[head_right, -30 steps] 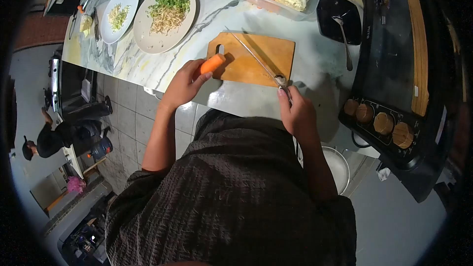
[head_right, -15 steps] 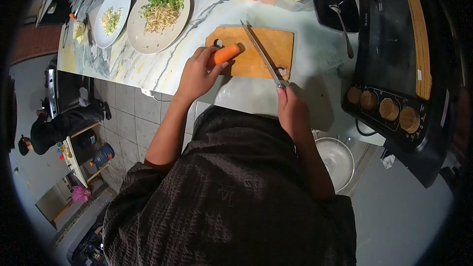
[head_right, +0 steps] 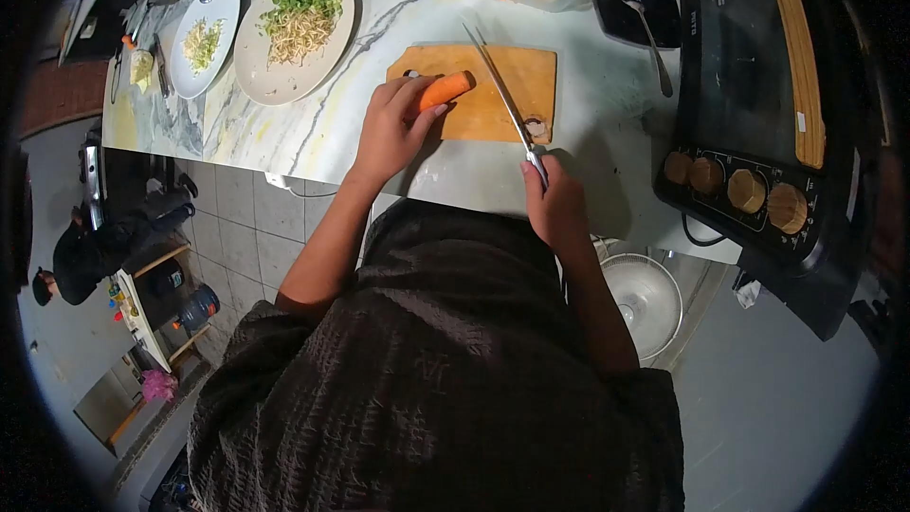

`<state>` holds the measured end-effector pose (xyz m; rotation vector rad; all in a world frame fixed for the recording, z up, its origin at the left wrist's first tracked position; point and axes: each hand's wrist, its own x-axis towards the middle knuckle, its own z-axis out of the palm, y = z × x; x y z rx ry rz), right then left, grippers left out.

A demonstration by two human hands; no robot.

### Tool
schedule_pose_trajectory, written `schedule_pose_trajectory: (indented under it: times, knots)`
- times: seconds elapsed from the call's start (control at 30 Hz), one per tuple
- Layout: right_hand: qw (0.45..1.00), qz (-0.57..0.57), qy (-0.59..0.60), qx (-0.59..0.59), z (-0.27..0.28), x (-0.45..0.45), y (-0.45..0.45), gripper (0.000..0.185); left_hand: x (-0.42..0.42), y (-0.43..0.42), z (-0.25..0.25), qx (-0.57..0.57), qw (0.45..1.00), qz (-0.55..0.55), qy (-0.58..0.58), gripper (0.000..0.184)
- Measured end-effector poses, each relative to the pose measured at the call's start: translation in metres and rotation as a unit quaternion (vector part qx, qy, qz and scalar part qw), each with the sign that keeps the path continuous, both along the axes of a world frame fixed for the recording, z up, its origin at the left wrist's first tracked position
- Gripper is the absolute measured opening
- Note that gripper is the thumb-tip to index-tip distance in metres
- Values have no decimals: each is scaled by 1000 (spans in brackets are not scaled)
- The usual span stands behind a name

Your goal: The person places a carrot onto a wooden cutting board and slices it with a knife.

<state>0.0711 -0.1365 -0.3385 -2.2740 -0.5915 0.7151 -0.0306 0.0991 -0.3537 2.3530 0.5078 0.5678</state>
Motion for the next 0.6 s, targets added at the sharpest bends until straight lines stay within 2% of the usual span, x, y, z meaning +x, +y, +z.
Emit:
schedule_pose_trajectory:
  times: [0.13,0.27,0.33,0.47,0.53,0.6]
  knots:
    - [999,-22,12,-25,-3,-4,5,31,7,0,-1,6,999,-25,-40,35]
    - [999,-26,24,-35,1,-3,8,32,7,-3,1,8,999,-18,-29,35]
    - [999,-30,-11,-22,1,-4,9,35,5,-3,3,-48,999,-18,-4,35]
    - [999,-36,-10,-13,-9,-3,7,35,4,-3,3,-51,999,-17,7,36]
    - [999,-42,16,-15,-8,-3,7,35,5,-3,1,12,1000,-10,-11,39]
    - [998,-41,12,-41,-2,-1,7,34,4,-3,2,15,1000,-13,-3,40]
